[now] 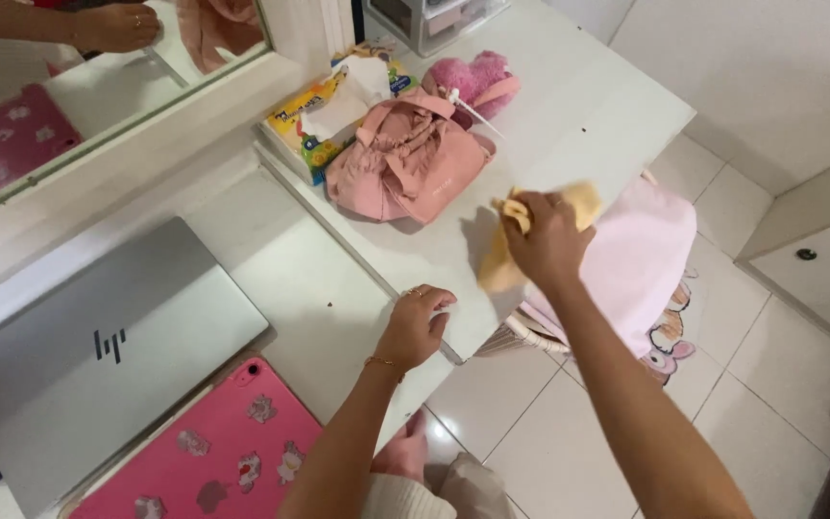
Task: The person wipes a white desk surface with a yellow cloth, moving around a laptop, a pink tablet, a pink bag, and a tissue box. The person repeatedly wipes different sections of the desk, including the edges and corners, while occasionally adjusting the cloth.
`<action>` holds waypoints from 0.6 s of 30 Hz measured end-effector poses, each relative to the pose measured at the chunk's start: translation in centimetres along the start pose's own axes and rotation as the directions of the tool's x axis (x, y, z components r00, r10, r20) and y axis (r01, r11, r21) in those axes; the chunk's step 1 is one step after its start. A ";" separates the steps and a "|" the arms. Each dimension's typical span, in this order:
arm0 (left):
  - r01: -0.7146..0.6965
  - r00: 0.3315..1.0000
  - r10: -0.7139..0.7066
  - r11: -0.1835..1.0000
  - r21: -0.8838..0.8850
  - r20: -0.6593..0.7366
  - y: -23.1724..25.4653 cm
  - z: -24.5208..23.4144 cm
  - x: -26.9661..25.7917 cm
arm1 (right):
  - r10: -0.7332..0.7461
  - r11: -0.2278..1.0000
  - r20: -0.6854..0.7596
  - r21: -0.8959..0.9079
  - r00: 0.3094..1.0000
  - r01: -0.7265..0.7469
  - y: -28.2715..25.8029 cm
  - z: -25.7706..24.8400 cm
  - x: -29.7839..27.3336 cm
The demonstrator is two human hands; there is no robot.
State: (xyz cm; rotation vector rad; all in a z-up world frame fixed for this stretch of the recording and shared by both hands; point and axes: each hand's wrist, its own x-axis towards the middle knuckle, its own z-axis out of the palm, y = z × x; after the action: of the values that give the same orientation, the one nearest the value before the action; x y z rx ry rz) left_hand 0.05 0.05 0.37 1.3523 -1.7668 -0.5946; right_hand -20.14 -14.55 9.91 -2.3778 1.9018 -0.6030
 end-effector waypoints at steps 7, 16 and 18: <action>0.036 0.999 -0.036 0.998 -0.046 -0.004 0.7 -1.0 0.1 | 0.093 0.995 0.348 -0.052 0.933 -0.080 -1.5 2.5 -1.9; 0.222 0.972 -0.229 0.969 -0.111 -0.060 1.0 -1.6 -1.0 | -0.026 0.996 0.261 -0.081 0.965 0.048 -3.7 3.8 -10.6; 0.206 0.969 -0.213 0.976 -0.063 -0.126 -0.1 -0.6 -1.3 | -0.209 0.977 0.284 0.109 0.936 0.185 -2.6 5.2 -13.1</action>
State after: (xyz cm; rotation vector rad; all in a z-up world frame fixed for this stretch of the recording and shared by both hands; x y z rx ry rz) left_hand 0.69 1.33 0.23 1.5199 -1.5054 -0.6431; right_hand -18.28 -2.62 2.18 -2.4603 1.5041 -0.3028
